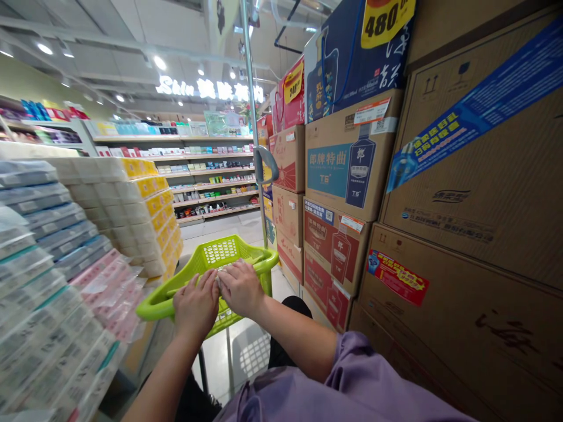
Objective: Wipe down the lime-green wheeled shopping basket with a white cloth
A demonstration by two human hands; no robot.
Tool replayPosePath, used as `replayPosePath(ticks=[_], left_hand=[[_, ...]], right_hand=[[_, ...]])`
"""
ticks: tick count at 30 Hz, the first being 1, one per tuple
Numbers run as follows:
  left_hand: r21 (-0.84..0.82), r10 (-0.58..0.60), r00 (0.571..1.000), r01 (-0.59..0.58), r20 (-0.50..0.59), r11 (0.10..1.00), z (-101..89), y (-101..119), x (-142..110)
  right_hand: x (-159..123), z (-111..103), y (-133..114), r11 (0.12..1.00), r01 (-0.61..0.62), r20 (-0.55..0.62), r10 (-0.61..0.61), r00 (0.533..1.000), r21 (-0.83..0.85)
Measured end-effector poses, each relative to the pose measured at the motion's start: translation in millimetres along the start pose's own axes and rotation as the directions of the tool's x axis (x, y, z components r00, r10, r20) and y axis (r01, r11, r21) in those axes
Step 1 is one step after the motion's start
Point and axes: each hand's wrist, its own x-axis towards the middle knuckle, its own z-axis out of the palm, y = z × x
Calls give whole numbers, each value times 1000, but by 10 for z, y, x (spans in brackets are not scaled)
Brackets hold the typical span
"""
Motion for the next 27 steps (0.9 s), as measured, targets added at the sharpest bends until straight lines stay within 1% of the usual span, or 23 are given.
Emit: replayPosePath(ticks=[1, 2, 5, 6, 7, 10, 11, 12, 13, 14, 16, 17, 18, 20, 21, 22, 23, 24, 25, 27], left_hand=[[9, 3, 1000, -3, 0, 1000, -3, 1, -1], [16, 4, 1000, -4, 0, 1000, -6, 2, -1], [33, -2, 1000, 2, 2, 999, -13, 11, -2], [38, -4, 1000, 4, 4, 999, -14, 14, -3], [42, -4, 1000, 3, 8, 999, -15, 15, -4], [36, 4, 1000, -5, 16, 999, -14, 6, -14], [29, 7, 1000, -7, 16, 1000, -14, 1, -17], [21, 7, 1000, -8, 17, 1000, -15, -3, -19], [13, 5, 1000, -5, 18, 1000, -16, -5, -20], [5, -1, 1000, 1, 21, 1000, -18, -3, -19], [-5, -18, 999, 18, 30, 1000, -24, 8, -14], [-8, -25, 999, 25, 34, 1000, -27, 15, -11], [-10, -30, 999, 30, 37, 1000, -29, 22, -10], [-9, -31, 999, 31, 37, 999, -33, 29, -12], [-7, -26, 999, 27, 36, 1000, -35, 29, -16], [-6, -21, 999, 21, 34, 1000, -36, 29, -20], [-4, -16, 999, 17, 30, 1000, -36, 30, -25], [-1, -14, 1000, 14, 26, 1000, -36, 32, -28], [6, -13, 1000, 13, 19, 1000, -35, 36, -31], [23, -17, 1000, 17, 5, 1000, -29, 47, -33]], right_hand=[[-4, -8, 9, 1000, 18, 6, -18, 1000, 8], [-1, -20, 26, 1000, -3, 13, 3, 1000, 11], [21, -51, 62, 985, -174, 28, 174, 984, -9], [24, -56, 57, 982, -190, 31, 190, 981, -12], [22, -57, 46, 986, -165, 33, 166, 986, -7], [-2, -47, 22, 999, 13, 29, -14, 999, 43], [-7, -43, 32, 997, 43, 30, -45, 999, 59], [-8, -39, 52, 997, 32, 31, -34, 999, 67], [-4, -35, 76, 998, -21, 28, 19, 999, 65], [2, -31, 99, 993, -101, 19, 100, 995, 56], [11, -17, 116, 968, -251, -16, 251, 968, 32], [10, -7, 105, 961, -274, -29, 275, 961, 27], [5, 3, 84, 969, -247, -30, 248, 968, 28], [-15, 16, 36, 994, -98, -8, 98, 995, 45], [-23, 15, 22, 998, -23, 4, 23, 1000, 57], [-27, 8, 20, 998, 20, 13, -21, 1000, 67], [-25, -5, 30, 997, 21, 18, -22, 1000, 68], [-17, -21, 48, 998, -20, 19, 19, 1000, 61], [-5, -38, 68, 995, -91, 14, 91, 996, 46], [14, -62, 83, 970, -245, -2, 245, 970, 8]])
